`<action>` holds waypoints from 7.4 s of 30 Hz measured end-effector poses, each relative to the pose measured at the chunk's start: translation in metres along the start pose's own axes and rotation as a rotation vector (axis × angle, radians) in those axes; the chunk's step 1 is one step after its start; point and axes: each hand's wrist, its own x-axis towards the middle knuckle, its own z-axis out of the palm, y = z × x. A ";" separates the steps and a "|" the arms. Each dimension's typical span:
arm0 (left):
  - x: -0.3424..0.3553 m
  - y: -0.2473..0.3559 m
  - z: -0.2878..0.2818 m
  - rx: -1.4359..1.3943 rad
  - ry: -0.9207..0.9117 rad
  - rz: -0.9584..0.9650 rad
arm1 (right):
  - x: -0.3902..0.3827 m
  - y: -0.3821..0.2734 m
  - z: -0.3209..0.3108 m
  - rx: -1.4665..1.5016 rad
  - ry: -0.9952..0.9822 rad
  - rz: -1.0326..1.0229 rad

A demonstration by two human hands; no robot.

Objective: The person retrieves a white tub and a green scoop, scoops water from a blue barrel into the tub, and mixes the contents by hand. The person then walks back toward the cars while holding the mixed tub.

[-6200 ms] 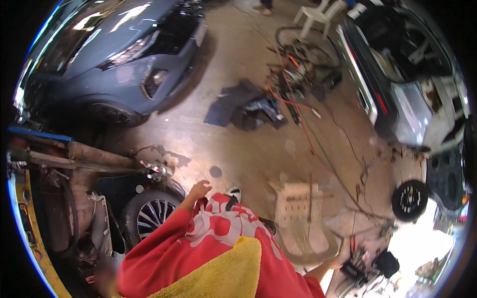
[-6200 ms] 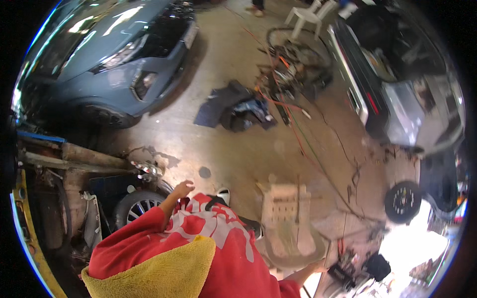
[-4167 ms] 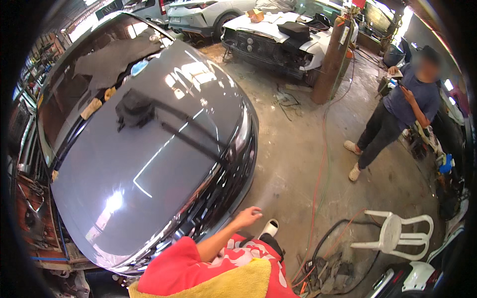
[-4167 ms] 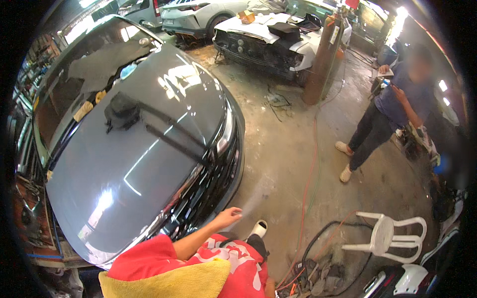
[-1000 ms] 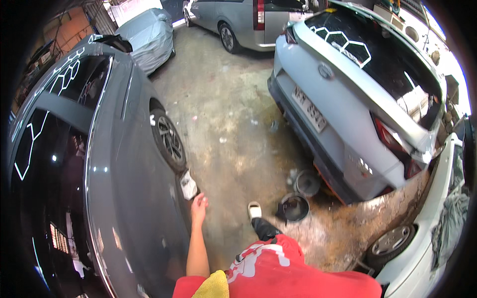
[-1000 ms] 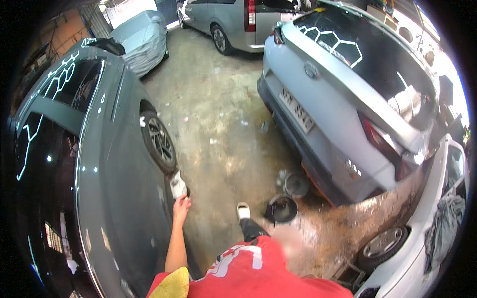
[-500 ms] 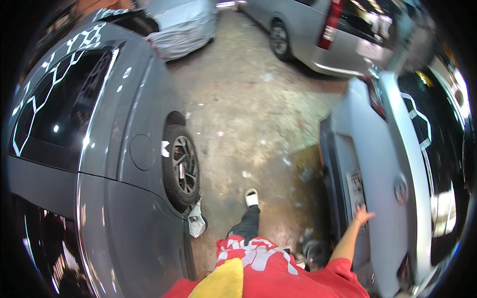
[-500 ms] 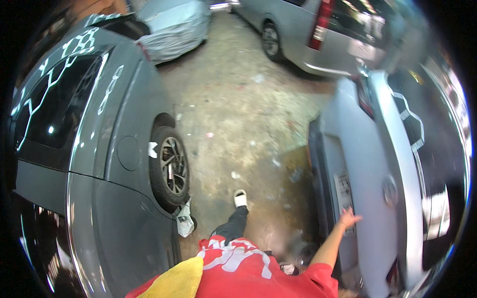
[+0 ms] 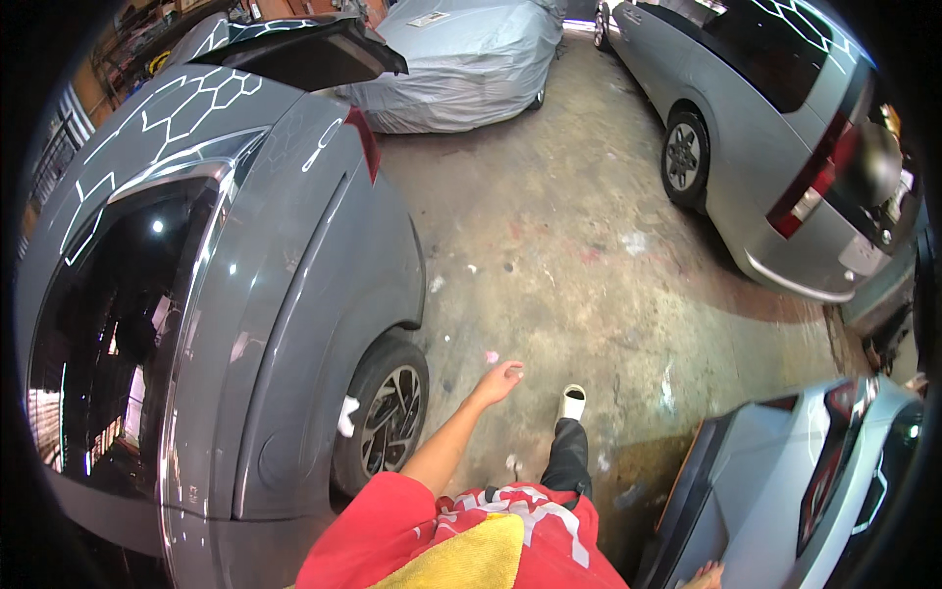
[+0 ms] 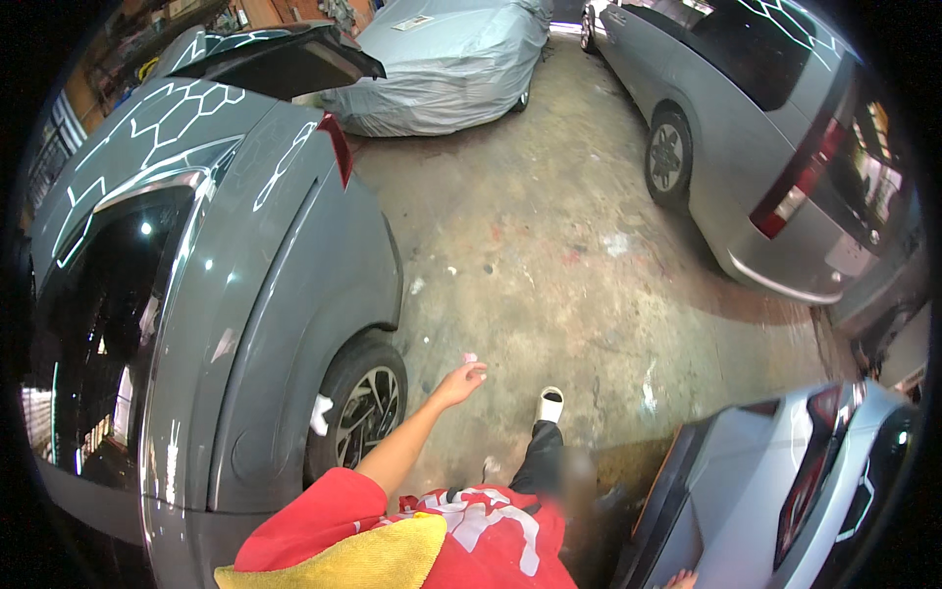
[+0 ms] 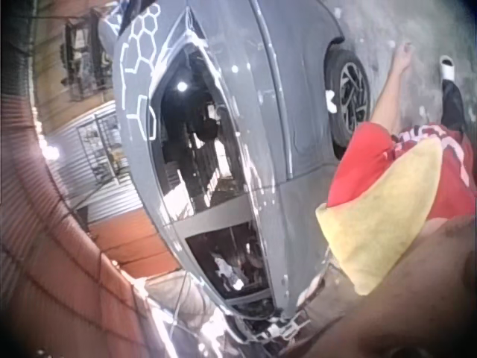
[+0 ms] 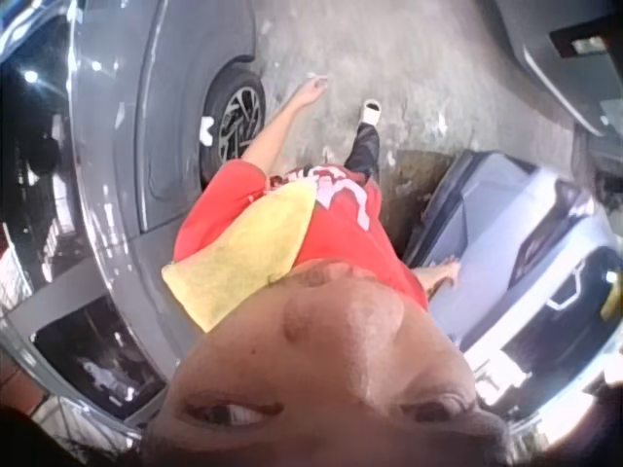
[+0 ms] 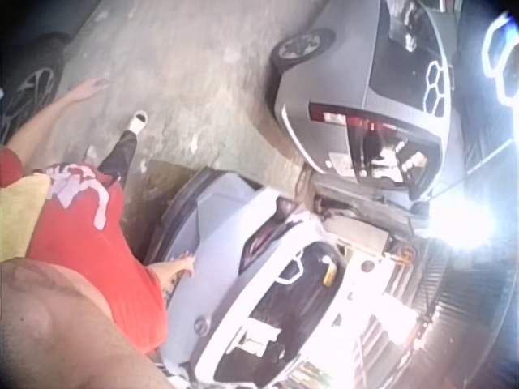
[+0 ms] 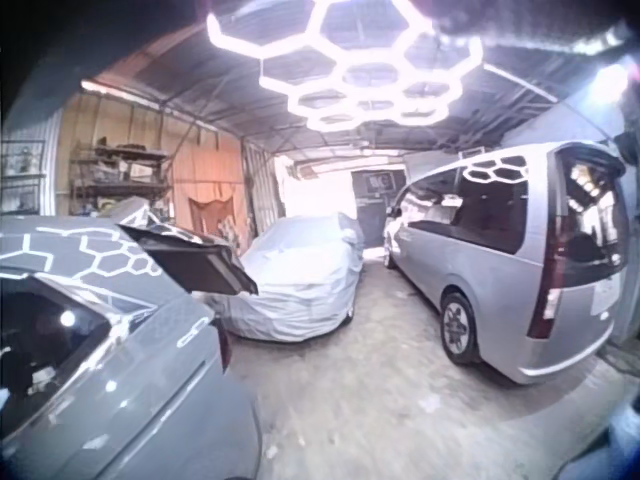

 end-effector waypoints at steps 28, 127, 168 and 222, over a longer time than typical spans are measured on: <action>0.602 -0.052 -0.165 0.330 0.194 -0.250 | -0.546 0.155 1.133 -1.428 -1.746 -0.414; 0.933 -0.082 -2.173 0.961 1.542 -0.630 | -2.791 0.856 1.510 0.351 -2.798 0.096; 1.054 -0.145 -1.996 0.238 2.156 -0.709 | -2.686 1.028 1.327 -1.025 -2.799 1.837; 0.683 -0.276 -2.288 0.829 2.439 -0.331 | -2.736 0.893 1.556 0.303 -2.744 1.128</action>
